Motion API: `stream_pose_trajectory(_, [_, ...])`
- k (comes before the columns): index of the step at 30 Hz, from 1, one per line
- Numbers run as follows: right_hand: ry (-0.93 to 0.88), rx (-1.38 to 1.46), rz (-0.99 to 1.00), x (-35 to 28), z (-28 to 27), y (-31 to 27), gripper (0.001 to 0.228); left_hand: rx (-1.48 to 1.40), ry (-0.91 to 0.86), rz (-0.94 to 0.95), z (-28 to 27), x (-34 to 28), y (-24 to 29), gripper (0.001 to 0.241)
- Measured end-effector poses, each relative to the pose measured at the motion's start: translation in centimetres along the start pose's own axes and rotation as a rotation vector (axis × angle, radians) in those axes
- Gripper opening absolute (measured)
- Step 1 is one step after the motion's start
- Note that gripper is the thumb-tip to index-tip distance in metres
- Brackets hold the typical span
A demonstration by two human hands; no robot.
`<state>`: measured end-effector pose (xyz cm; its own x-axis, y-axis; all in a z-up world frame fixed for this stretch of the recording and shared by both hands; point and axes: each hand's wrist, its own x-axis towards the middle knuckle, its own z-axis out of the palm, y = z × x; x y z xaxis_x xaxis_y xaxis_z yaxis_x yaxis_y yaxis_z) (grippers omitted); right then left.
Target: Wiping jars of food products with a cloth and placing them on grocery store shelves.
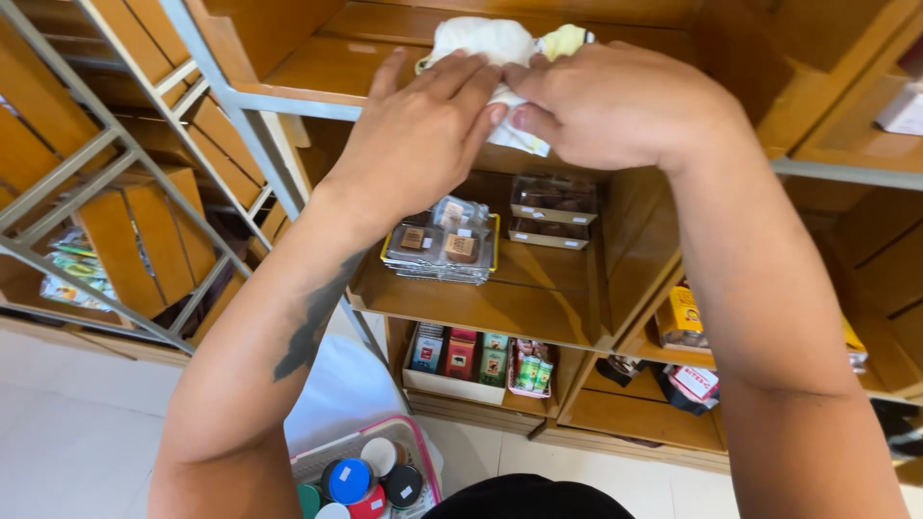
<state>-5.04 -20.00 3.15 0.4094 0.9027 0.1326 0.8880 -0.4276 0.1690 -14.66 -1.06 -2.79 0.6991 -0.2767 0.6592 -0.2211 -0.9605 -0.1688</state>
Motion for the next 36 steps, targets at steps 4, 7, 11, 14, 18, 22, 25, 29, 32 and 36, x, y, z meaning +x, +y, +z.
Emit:
stream_pose_trajectory(4, [0.073, 0.037, -0.106, 4.3, 0.7, -2.5, 0.037, 0.134, 0.015, -0.065, 0.2, -3.1, -3.2, 0.044])
stream_pose_trajectory(7, [0.029, 0.021, -0.123, 7.2, 0.3, -4.5, 0.037, 0.182, 0.083, -0.092, 0.7, -5.5, -6.0, 0.043])
stream_pose_trajectory(11, [0.000, 0.075, -0.125, 10.4, 0.4, -6.5, 0.032, 0.179, 0.114, -0.094, -0.4, -7.9, -8.1, 0.039])
stream_pose_trajectory(14, [0.004, 0.131, -0.155, 12.4, 0.7, -6.7, 0.025, 0.097, 0.125, -0.108, -1.4, -8.2, -8.8, 0.038])
stream_pose_trajectory(18, [0.004, 0.174, -0.102, 12.5, 0.3, -7.2, 0.030, 0.043, 0.102, -0.112, -1.3, -8.8, -9.3, 0.037])
stream_pose_trajectory(22, [0.037, 0.330, -0.170, 14.3, 2.9, -6.0, 0.027, -0.041, 0.102, -0.120, -0.5, -8.8, -9.4, 0.042])
stream_pose_trajectory(25, [0.039, 0.397, -0.138, 15.3, 4.8, -6.2, 0.019, 0.002, 0.080, -0.118, -0.6, -9.2, -9.0, 0.034])
stream_pose_trajectory(29, [0.234, 0.393, -0.235, 15.5, 5.7, -5.9, 0.023, -0.015, 0.082, -0.131, -0.8, -8.6, -8.6, 0.032])
stream_pose_trajectory(32, [0.324, 0.364, -0.172, 13.5, 4.7, -6.9, 0.024, -0.007, 0.065, -0.160, -1.2, -8.3, -7.5, 0.030])
stream_pose_trajectory(36, [0.316, 0.421, -0.145, 12.1, 4.3, -6.9, 0.019, -0.030, 0.070, -0.192, -1.3, -8.0, -6.6, 0.028])
